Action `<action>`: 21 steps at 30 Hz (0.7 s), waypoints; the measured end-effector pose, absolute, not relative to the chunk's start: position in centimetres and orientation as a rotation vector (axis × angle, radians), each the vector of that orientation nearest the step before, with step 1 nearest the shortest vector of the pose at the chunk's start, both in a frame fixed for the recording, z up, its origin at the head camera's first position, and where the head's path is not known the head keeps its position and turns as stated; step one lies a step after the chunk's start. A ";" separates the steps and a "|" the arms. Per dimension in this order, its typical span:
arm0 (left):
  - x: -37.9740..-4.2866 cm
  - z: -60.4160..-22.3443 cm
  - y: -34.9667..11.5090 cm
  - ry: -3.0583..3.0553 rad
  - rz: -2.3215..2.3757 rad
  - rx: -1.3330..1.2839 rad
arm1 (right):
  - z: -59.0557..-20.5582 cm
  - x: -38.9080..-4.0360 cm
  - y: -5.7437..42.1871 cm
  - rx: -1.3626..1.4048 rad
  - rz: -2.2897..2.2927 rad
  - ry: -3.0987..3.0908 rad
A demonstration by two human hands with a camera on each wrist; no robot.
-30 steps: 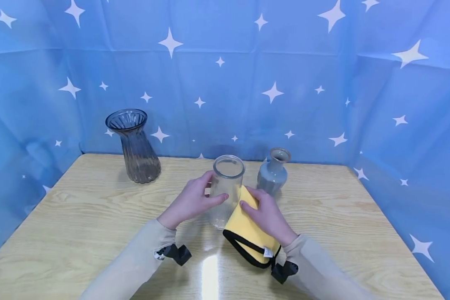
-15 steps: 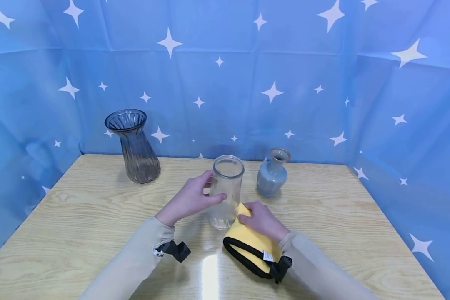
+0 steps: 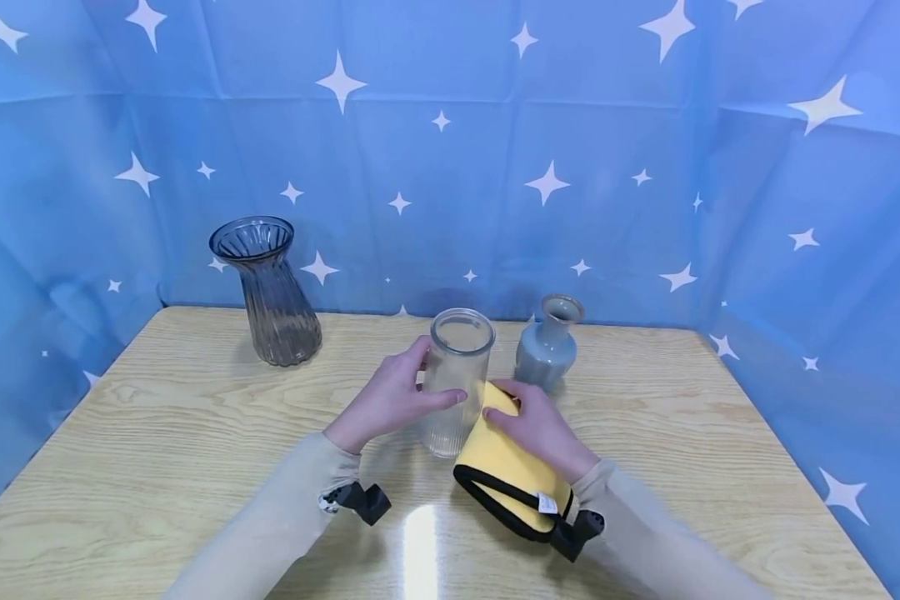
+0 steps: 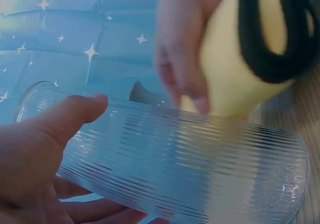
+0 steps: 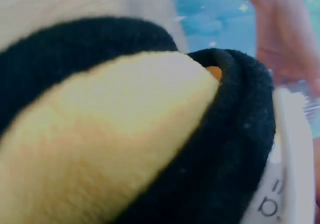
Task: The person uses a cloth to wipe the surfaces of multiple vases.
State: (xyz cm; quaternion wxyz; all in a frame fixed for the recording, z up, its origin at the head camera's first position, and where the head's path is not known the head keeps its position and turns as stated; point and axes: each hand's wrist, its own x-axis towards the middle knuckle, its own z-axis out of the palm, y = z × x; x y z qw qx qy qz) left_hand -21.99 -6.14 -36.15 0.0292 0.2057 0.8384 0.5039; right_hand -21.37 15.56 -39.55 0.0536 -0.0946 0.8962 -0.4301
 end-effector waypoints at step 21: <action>-22.5 -36.2 -6.1 2.461 1.576 0.690 | -33.1 -21.2 16.3 -0.445 -1.728 2.672</action>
